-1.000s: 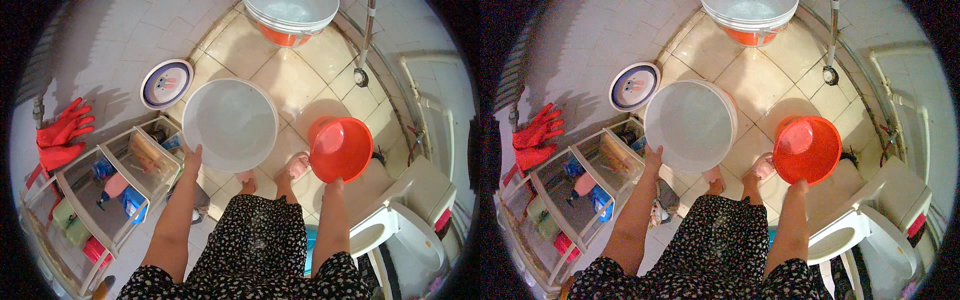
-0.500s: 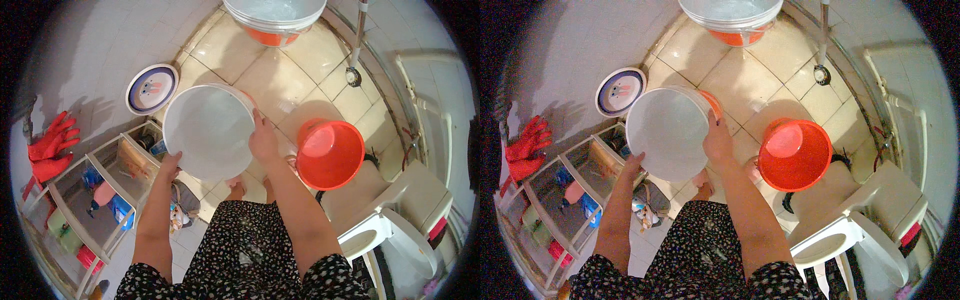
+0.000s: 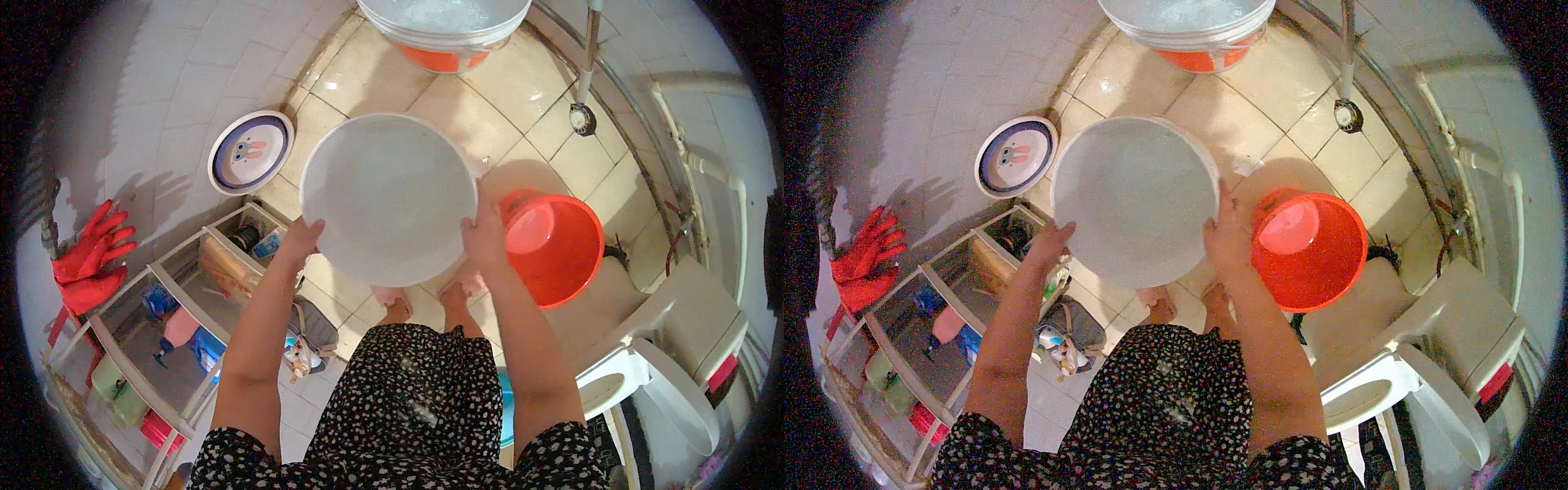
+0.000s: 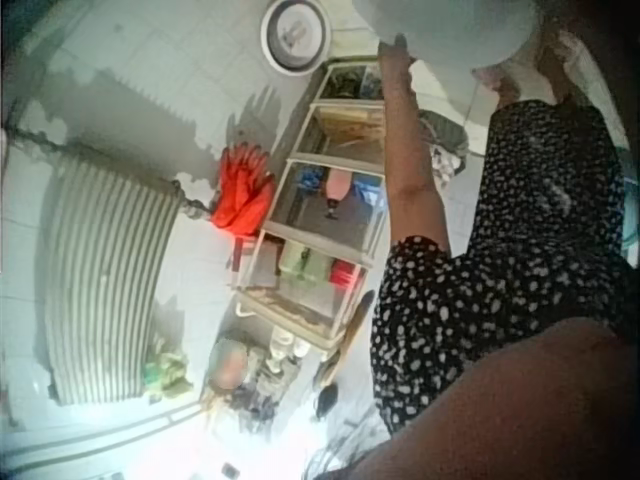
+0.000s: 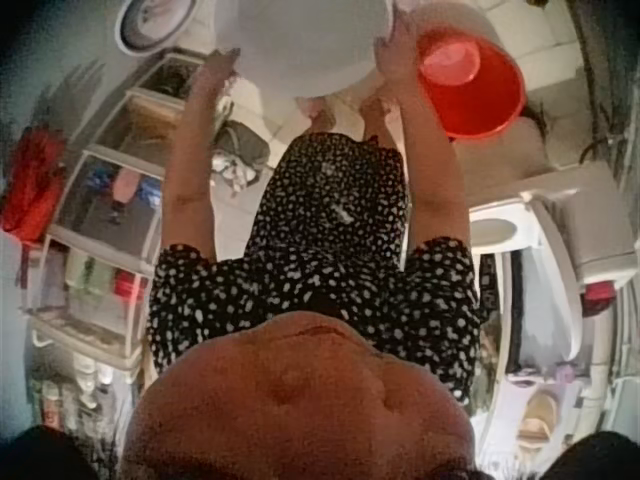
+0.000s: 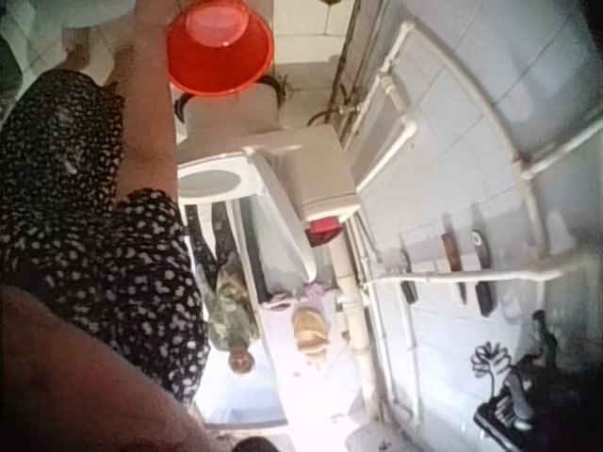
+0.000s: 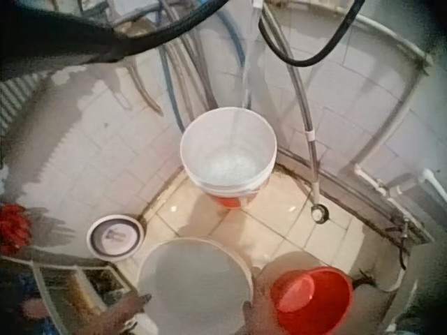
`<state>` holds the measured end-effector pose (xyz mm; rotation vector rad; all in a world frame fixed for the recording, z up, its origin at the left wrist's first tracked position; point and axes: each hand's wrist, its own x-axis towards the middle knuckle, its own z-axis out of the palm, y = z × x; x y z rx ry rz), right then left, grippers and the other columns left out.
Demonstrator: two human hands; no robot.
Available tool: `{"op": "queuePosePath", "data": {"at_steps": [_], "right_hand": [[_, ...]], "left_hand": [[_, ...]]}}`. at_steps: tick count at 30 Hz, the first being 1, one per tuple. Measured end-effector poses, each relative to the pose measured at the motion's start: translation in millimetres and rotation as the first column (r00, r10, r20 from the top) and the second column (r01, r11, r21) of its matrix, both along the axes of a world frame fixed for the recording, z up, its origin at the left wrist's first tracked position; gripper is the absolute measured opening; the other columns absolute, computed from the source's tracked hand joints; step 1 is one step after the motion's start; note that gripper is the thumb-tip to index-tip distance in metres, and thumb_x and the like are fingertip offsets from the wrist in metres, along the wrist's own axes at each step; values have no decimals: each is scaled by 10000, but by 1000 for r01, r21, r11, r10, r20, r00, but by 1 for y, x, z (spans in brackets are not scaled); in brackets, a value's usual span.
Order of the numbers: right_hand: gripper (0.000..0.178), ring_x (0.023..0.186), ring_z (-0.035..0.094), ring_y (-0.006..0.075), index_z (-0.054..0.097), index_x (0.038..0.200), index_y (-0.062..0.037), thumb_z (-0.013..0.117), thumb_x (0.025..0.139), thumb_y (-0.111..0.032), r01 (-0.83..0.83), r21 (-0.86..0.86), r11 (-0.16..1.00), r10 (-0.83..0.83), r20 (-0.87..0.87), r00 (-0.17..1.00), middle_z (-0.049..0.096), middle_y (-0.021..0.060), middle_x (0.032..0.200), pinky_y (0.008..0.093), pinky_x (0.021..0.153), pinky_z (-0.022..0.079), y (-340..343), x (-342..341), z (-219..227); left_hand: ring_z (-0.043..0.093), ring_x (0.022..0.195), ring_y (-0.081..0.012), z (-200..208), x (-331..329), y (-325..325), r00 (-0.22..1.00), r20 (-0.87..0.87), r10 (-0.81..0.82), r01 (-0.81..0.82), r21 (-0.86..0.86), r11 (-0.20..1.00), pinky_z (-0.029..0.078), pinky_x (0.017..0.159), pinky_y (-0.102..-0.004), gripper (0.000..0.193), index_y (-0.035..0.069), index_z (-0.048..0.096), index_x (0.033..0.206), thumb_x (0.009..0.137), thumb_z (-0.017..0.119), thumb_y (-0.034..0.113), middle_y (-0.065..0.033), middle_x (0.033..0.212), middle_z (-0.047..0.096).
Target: The person cleans a bathroom by first using a handheld shower head to rinse the floor and toilet area. They then use a long-handled brush to scrub the floor and toilet bowl. The person moves several buckets and basins around the room, pours water from one bucket into the toilet, and handles a small basin with a cartoon face.
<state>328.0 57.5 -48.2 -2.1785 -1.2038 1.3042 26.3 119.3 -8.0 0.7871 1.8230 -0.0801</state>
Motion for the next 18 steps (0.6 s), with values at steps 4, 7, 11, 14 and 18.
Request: {"op": "queuePosePath", "data": {"at_steps": [4,7,11,14,18], "right_hand": [[646,1032,484,404,301,1334,-109,528,735,-26,-4,96,995,-5,96,995,443,253,1164,427,879,408,-4,33,-26],[614,1026,489,402,319,1322,-105,524,747,-39,12,85,996,-25,153,988,449,254,1167,428,890,402,-3,57,-40],[518,1048,478,397,379,1274,-68,514,774,-78,52,-19,998,-47,225,973,456,262,1169,433,880,404,10,76,-1],[464,1076,463,396,417,1230,-22,512,783,-100,-3,30,1000,-7,312,950,457,260,1179,429,887,400,11,70,64],[425,1090,444,403,466,1185,11,532,783,-110,-187,252,950,140,194,971,493,248,1137,422,923,380,-18,89,172]], "left_hand": [[593,829,-208,-28,7,10,984,177,-23,21,13,1000,500,656,-349,379,-12,466,1169,870,495,219,-122,980,592],[591,827,-207,-32,34,20,972,237,-2,-11,51,999,497,642,-344,354,-4,490,1150,874,481,219,-118,974,595],[581,895,-282,-34,52,30,959,219,-181,159,115,981,469,747,-386,387,-10,471,1169,862,479,226,-178,1006,589],[556,951,-359,-67,33,-8,961,-26,-277,270,326,906,421,859,-401,416,0,451,1191,842,485,224,-237,1019,570],[537,965,-367,-18,47,-37,825,-403,-396,562,518,645,405,891,-395,379,23,475,1149,804,524,173,-226,976,564]]}}
